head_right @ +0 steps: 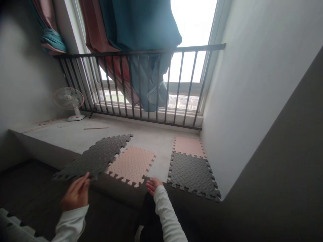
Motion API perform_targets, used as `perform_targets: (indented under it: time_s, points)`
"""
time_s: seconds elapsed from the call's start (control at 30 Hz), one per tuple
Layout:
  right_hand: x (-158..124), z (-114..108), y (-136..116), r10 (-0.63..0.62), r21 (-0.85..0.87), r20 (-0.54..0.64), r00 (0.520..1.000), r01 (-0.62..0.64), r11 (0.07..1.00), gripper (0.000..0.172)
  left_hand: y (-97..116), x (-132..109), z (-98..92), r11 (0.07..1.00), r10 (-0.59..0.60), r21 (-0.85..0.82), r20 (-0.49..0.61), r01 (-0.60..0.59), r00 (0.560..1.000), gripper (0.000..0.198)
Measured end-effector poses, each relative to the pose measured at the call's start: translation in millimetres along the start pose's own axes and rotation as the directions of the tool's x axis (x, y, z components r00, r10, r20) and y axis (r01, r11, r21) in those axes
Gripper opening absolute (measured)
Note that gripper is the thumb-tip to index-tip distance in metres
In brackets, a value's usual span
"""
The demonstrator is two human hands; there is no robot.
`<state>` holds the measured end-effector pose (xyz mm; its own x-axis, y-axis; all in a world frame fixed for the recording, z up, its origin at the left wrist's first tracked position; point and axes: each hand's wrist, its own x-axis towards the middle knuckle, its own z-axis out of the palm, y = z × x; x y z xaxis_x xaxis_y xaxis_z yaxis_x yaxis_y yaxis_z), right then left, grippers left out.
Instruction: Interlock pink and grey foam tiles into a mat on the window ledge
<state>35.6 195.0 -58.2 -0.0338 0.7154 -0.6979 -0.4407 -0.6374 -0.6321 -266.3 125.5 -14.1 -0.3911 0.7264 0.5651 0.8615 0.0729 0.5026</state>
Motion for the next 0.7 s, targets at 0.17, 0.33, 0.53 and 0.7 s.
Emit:
perform_targets:
  time_s: [0.17, 0.33, 0.53, 0.7]
  points:
    - [-24.4, -47.0, -22.4, -0.174, 0.15, 0.041, 0.984, 0.166, 0.975, 0.018, 67.5, -21.2, 103.9, 0.999, -0.001, 0.037, 0.333, -0.012, 0.943, 0.033]
    - [-30.3, -98.2, -14.6, -0.251, 0.224, -0.061, 0.966, 0.258, 0.94, 0.021, 62.3, -44.0, 148.1, 0.994, -0.075, 0.107, 0.551, 0.019, 0.831, 0.032]
    - [-32.6, -123.3, -4.6, -0.349, 0.24, -0.082, 0.933, 0.359, 0.902, 0.023, 60.6, -45.5, 148.4, 0.993, -0.085, 0.116, 0.575, 0.022, 0.814, 0.034]
    - [-34.4, -118.3, -4.9, -0.361, 0.175, -0.077, 0.929, 0.369, 0.913, 0.024, 64.2, -45.8, 148.9, 0.985, -0.117, 0.172, 0.597, 0.016, 0.794, 0.034]
